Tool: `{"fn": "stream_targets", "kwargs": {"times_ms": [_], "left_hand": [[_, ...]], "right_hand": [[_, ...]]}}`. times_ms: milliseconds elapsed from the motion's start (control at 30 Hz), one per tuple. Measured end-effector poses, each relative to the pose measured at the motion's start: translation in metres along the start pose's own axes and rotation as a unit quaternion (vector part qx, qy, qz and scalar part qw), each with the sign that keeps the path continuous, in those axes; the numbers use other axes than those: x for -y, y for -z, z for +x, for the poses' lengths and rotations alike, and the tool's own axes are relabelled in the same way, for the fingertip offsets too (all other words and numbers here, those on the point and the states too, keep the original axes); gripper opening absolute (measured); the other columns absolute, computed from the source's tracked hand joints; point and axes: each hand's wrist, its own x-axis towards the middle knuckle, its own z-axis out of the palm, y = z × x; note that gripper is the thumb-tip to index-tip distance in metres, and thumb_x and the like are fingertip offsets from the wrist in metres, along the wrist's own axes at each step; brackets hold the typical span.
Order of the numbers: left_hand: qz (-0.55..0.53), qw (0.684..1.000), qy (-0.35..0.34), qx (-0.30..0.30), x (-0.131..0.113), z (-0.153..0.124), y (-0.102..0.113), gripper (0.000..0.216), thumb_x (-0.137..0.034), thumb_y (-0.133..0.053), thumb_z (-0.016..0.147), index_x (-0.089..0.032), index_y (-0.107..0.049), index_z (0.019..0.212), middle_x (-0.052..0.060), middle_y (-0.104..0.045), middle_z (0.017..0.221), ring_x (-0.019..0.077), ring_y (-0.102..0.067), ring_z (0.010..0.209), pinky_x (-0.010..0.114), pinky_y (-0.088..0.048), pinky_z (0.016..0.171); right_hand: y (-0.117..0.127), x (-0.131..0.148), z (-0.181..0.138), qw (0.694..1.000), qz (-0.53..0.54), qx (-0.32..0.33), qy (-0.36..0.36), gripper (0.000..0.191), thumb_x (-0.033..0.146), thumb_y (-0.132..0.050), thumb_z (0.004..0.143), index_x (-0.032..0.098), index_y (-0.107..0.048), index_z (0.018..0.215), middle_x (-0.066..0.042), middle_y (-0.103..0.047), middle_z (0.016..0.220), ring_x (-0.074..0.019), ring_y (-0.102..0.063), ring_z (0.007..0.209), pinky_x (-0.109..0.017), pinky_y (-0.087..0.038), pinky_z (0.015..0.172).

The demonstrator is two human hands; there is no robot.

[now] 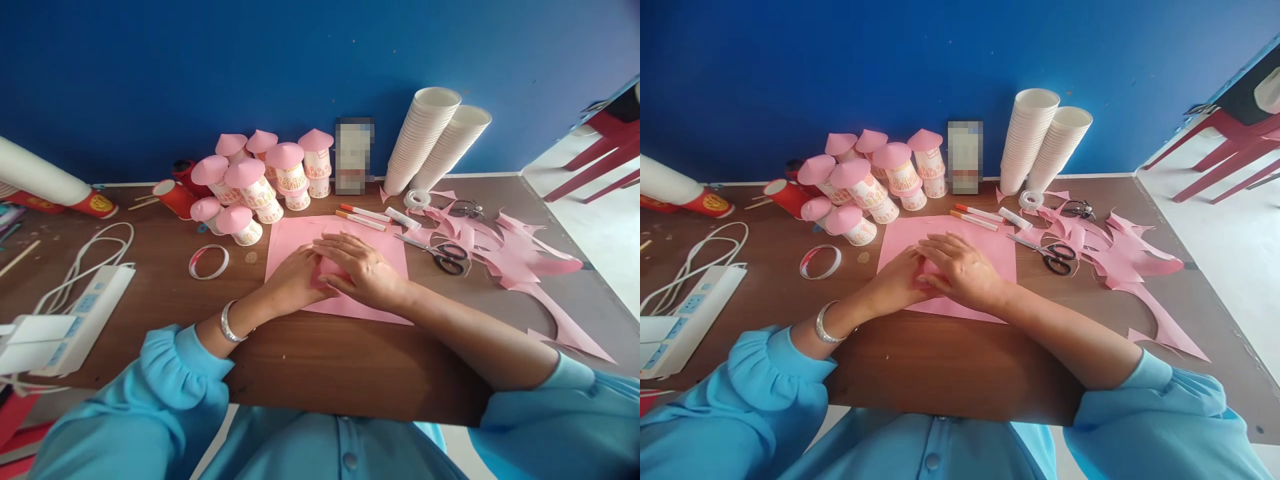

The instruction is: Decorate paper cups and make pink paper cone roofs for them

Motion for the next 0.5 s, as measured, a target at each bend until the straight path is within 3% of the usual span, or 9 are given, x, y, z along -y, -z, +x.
{"fn": "stream_targets", "kwargs": {"times_ms": [167,300,400,500], "left_hand": [[0.027,0.999,0.042,0.007,0.001,0.008,-0.012,0.064,-0.043,-0.076,0.086,-0.021,-0.057,0.143,0.013,-0.063,0.148,0.0346,-0.054,0.143,0.061,-0.028,0.127],[0.020,0.998,0.055,0.001,0.002,0.006,-0.014,0.061,-0.042,-0.076,0.085,-0.018,-0.059,0.139,0.014,-0.065,0.145,0.0355,-0.055,0.141,0.066,-0.020,0.128],[-0.031,0.997,0.043,-0.050,0.001,0.002,-0.009,0.061,-0.045,-0.079,0.082,-0.018,-0.061,0.134,0.014,-0.068,0.140,0.0360,-0.059,0.136,0.067,-0.025,0.126],[-0.127,0.986,0.032,-0.099,-0.001,-0.002,-0.002,0.060,-0.043,-0.080,0.083,-0.017,-0.060,0.133,0.015,-0.071,0.133,0.0338,-0.066,0.124,0.058,-0.046,0.115]], "right_hand": [[-0.007,0.000,-0.007,1.000,0.001,-0.008,-0.030,0.043,0.034,-0.062,0.102,0.015,-0.063,0.140,-0.017,-0.069,0.142,-0.0311,-0.061,0.139,-0.055,-0.045,0.122],[-0.003,0.001,-0.008,0.998,0.029,-0.035,-0.045,0.059,0.042,-0.065,0.100,0.016,-0.052,0.151,-0.020,-0.064,0.147,-0.0329,-0.057,0.142,-0.059,-0.045,0.121],[0.012,0.000,-0.007,0.994,0.064,-0.073,-0.050,0.063,0.046,-0.065,0.100,0.019,-0.049,0.154,-0.019,-0.063,0.149,-0.0331,-0.053,0.146,-0.059,-0.046,0.120],[0.029,-0.002,-0.005,0.986,0.110,-0.097,-0.073,0.054,0.049,-0.060,0.103,0.024,-0.055,0.150,-0.015,-0.064,0.148,-0.0317,-0.054,0.145,-0.058,-0.047,0.119]]}}
